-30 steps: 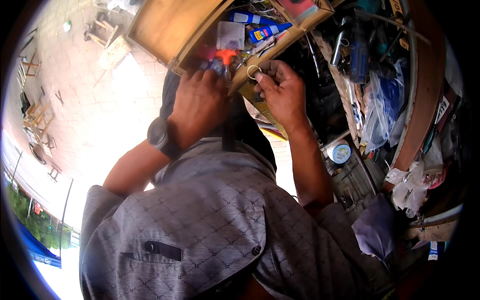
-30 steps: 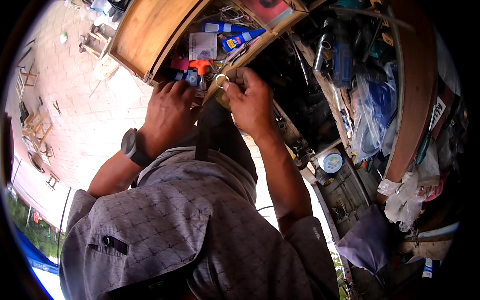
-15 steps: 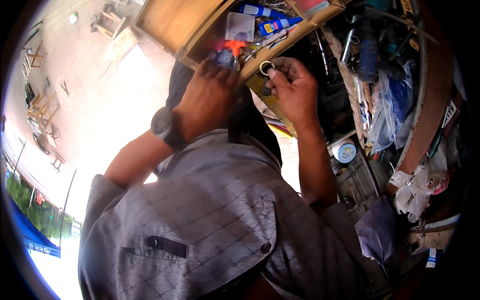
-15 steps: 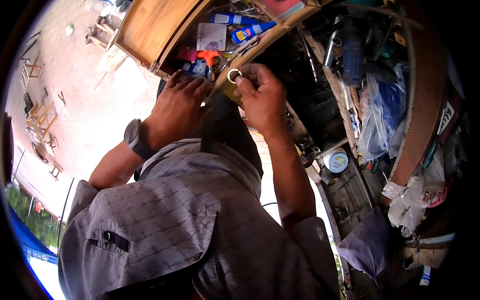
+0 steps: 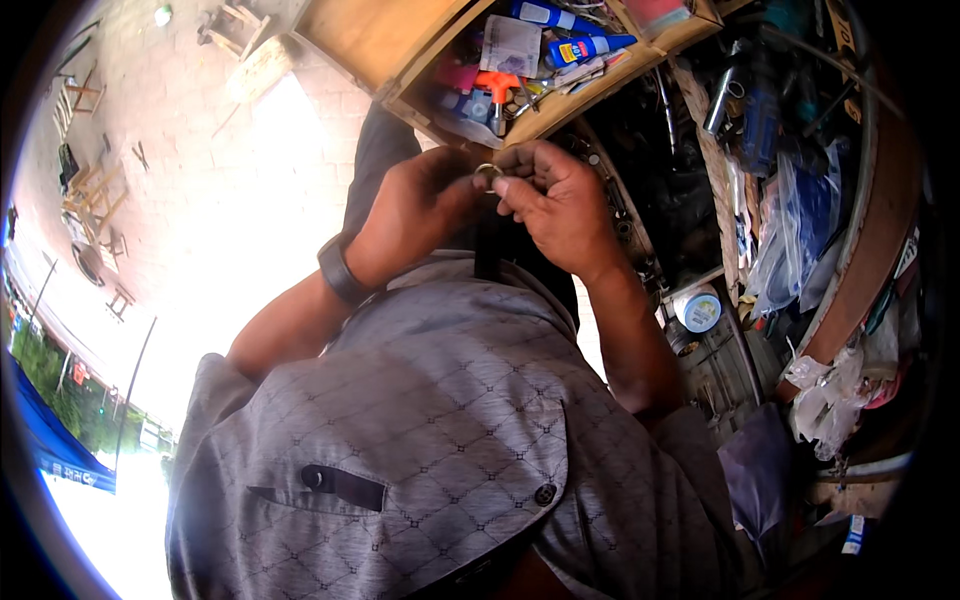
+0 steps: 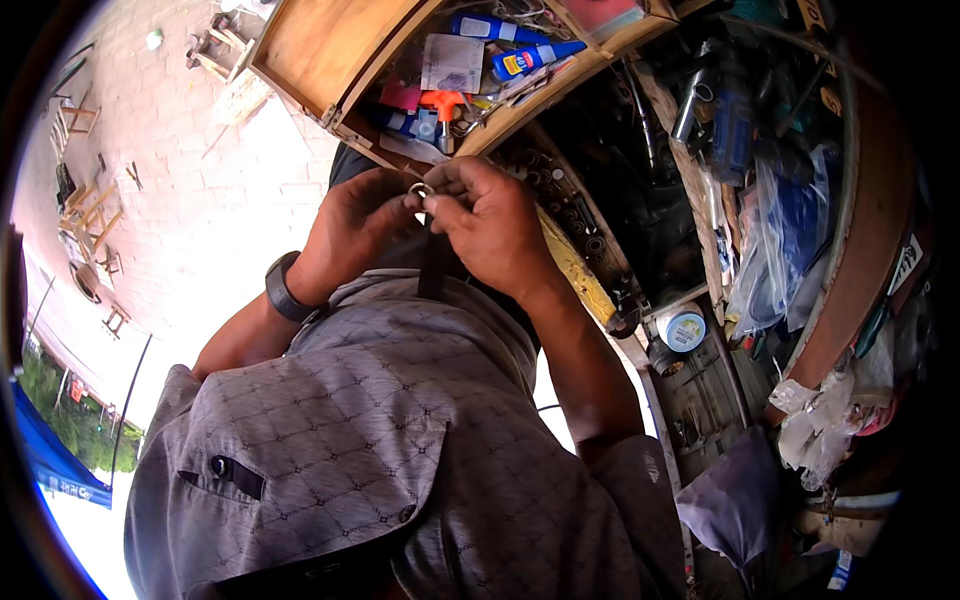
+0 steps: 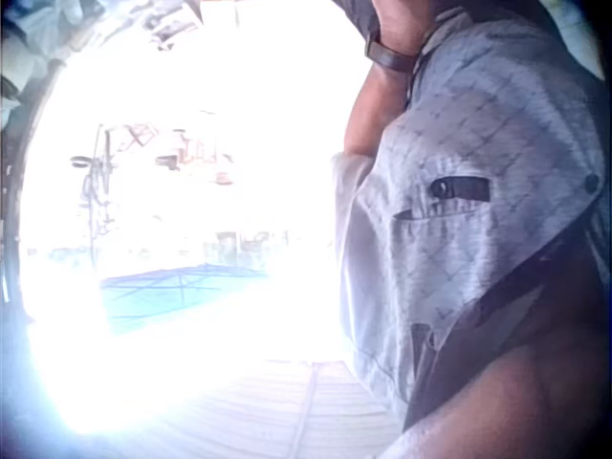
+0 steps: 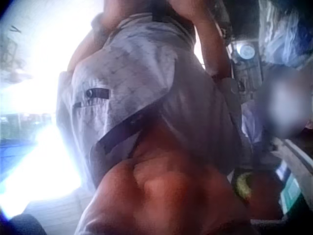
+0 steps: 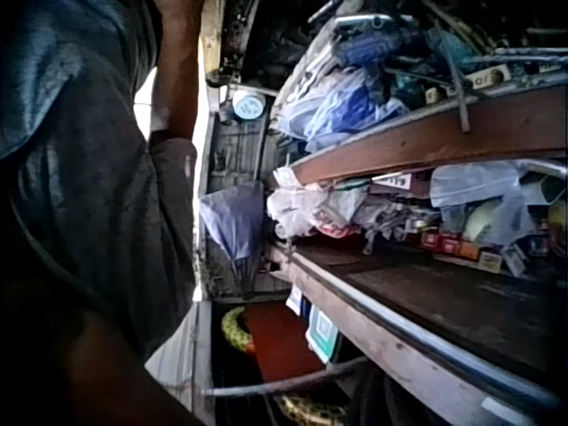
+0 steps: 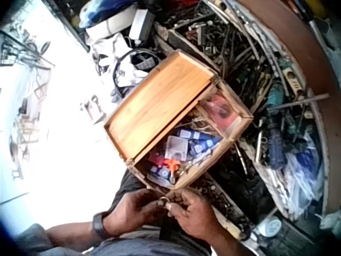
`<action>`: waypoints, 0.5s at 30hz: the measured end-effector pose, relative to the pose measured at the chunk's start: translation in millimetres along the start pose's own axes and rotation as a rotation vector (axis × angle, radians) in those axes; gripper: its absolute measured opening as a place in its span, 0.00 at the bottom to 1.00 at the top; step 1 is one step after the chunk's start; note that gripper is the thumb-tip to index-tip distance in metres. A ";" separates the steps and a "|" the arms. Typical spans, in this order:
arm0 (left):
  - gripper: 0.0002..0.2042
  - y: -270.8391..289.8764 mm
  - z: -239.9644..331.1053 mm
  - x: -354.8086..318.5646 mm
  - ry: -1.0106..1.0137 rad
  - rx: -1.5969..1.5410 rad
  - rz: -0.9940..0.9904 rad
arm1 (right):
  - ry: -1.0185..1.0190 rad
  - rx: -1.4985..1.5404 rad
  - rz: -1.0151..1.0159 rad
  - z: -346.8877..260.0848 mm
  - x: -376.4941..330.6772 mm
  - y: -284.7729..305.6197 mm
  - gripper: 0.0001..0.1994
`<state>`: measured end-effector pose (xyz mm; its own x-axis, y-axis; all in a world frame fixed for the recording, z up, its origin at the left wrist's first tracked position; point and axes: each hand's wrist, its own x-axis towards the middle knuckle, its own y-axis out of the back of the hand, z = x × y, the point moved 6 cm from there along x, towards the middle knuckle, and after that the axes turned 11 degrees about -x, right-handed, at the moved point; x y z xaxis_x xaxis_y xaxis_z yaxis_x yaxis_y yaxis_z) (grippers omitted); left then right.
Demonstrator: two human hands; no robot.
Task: The person retrieves a metal ring and several keys from a cluttered drawer, then attaches the keys to the ring one by one. The person repeatedly adjusts and inspects the assembled keyring while standing near a workbench.
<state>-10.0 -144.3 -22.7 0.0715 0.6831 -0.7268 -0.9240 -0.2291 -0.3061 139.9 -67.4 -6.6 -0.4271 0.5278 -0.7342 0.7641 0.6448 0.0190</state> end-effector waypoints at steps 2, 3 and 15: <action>0.09 3.8 -7.3 2.4 0.069 -0.038 0.054 | 0.000 -0.047 -0.064 0.7 3.3 -7.0 0.06; 0.08 6.3 -8.4 1.5 0.075 -0.019 0.066 | 0.002 -0.116 -0.081 0.4 5.9 -6.2 0.06; 0.07 40.2 -38.3 -7.8 0.027 0.010 0.173 | 0.447 -1.456 -0.004 -11.4 73.4 -37.3 0.06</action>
<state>-33.3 -185.5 -52.9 -0.0790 0.6156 -0.7841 -0.9271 -0.3344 -0.1691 74.5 -46.4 -53.5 -0.7386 0.4716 -0.4817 -0.2498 0.4721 0.8454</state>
